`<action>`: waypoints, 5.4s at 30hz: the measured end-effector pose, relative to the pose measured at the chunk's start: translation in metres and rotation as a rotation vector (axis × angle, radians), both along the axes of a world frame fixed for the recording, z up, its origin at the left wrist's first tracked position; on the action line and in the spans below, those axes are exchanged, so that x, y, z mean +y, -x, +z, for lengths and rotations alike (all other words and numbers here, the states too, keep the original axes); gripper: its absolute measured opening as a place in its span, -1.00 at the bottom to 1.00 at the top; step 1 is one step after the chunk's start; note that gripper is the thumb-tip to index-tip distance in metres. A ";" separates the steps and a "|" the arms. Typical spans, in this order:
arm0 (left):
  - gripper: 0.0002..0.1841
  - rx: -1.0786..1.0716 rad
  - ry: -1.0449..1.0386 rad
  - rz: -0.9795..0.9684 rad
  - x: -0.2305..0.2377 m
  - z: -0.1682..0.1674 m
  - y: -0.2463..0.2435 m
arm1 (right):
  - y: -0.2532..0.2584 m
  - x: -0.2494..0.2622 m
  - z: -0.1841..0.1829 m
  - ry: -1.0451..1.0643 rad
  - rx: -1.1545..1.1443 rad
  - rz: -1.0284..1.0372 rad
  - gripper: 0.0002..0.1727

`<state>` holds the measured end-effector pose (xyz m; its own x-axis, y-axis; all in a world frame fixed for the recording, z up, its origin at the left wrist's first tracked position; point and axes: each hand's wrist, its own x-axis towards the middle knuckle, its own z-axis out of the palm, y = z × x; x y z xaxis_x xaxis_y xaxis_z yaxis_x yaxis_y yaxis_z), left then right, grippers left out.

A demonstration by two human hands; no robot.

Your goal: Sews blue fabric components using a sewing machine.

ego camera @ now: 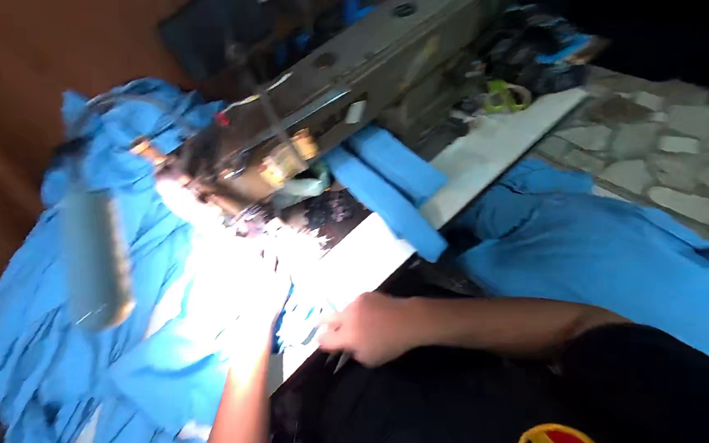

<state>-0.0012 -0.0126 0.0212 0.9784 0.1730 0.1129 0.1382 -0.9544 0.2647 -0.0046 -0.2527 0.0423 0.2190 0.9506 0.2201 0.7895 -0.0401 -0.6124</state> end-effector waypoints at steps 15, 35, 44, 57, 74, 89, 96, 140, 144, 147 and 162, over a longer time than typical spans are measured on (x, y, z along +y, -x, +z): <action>-0.59 0.097 -0.046 -0.340 -0.009 0.096 0.105 | -0.055 0.074 0.017 0.050 0.284 -0.087 -0.68; -0.67 0.150 -0.025 -0.089 0.023 0.040 0.044 | 0.027 0.020 -0.049 -0.234 -0.159 -0.243 -0.84; -0.50 -0.171 -0.002 -0.217 -0.015 -0.019 0.049 | -0.043 0.008 0.004 0.026 -0.111 -0.539 -0.85; -0.54 -0.143 -0.114 -0.214 0.013 0.000 0.019 | -0.015 0.017 0.038 0.217 0.336 -0.292 -0.88; -0.74 -0.216 -0.003 -0.163 -0.018 -0.011 0.038 | 0.023 -0.008 0.023 -0.338 0.433 0.000 -0.77; -0.73 -0.142 0.092 -0.063 -0.035 -0.004 0.050 | 0.020 -0.006 0.022 -0.302 0.543 0.147 -0.73; -0.73 -0.470 -0.073 -0.168 -0.034 -0.006 0.064 | -0.005 -0.002 -0.001 -0.191 0.118 -0.120 -0.71; -0.60 -0.291 0.097 -0.294 -0.036 -0.017 0.087 | 0.000 0.004 -0.019 0.043 -0.182 -0.026 -0.80; -0.61 -0.270 0.103 -0.283 -0.030 -0.017 0.079 | -0.006 0.010 -0.018 0.026 -0.178 -0.021 -0.80; -0.58 -0.237 0.116 -0.273 -0.024 -0.017 0.071 | -0.014 0.019 -0.011 0.107 -0.117 -0.014 -0.81; -0.63 -0.272 0.031 -0.259 0.005 -0.013 0.022 | -0.058 0.054 0.000 0.246 -0.014 -0.110 -0.81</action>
<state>-0.0236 -0.0072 0.0078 0.9252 -0.0690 0.3730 -0.1860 -0.9396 0.2873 0.0536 -0.1984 0.0423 0.3222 0.9466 -0.0108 0.7807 -0.2721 -0.5626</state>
